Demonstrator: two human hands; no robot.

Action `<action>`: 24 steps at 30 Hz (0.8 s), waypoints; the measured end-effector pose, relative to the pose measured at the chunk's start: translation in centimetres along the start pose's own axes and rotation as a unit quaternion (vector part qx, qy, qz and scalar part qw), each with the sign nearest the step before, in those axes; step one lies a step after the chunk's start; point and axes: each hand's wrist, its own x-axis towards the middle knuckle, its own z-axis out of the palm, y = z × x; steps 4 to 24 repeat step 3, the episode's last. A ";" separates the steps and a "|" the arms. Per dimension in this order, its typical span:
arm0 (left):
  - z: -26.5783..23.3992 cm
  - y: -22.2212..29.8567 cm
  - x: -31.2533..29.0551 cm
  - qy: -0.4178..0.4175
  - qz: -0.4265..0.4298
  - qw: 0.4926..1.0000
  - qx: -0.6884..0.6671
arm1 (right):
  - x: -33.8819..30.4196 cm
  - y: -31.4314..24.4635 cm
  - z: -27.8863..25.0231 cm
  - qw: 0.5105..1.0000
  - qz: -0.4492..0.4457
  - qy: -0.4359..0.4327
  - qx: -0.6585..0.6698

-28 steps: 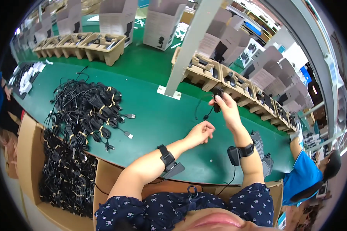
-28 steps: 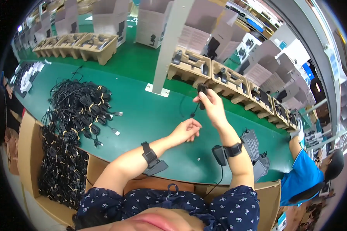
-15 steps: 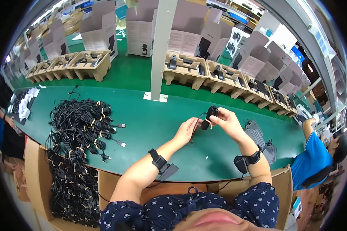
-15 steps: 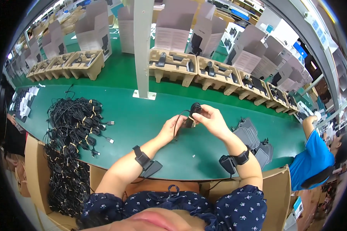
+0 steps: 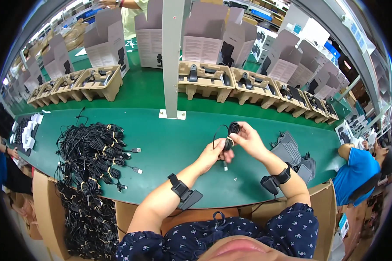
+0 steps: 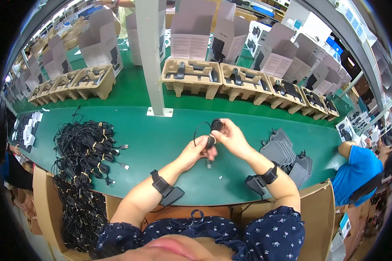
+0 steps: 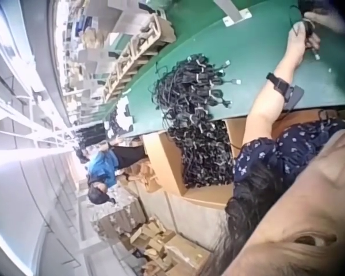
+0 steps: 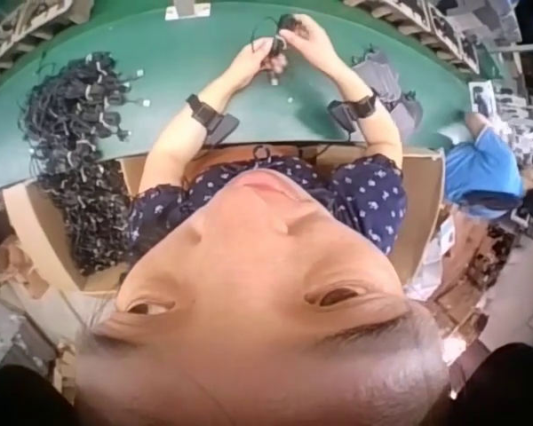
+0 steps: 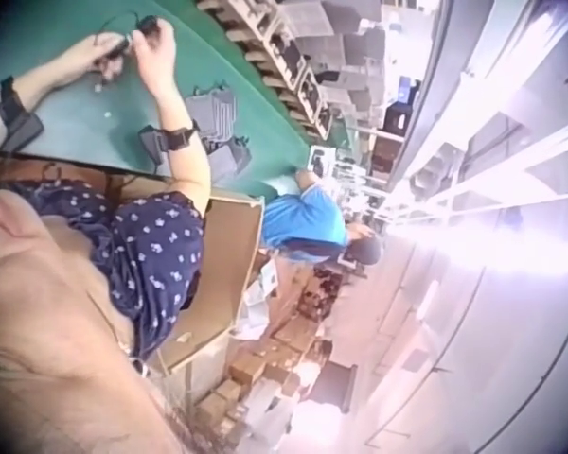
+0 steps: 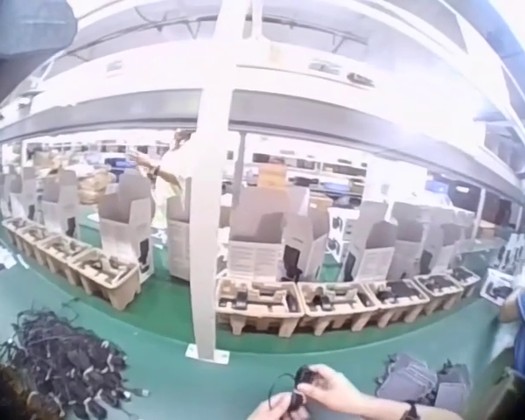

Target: The person picks up a cable, wraps it, and places it into a tray before taking a filter from a box and laying it on the table. They repeat this process multiple times, occasionally placing the filters into the trays.

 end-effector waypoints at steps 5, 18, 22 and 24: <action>-0.5 0.0 -0.3 0.006 -0.063 0.997 -0.050 | -0.6 -2.3 1.3 0.879 -0.255 0.094 -0.391; -0.5 0.0 -0.3 0.006 -0.063 0.997 -0.050 | -0.6 -2.3 1.3 0.879 -0.255 0.094 -0.391; -0.5 0.0 -0.3 0.006 -0.063 0.997 -0.050 | -0.6 -2.3 1.3 0.879 -0.255 0.094 -0.391; -0.5 0.0 -0.3 0.006 -0.063 0.997 -0.050 | -0.6 -2.3 1.3 0.879 -0.255 0.094 -0.391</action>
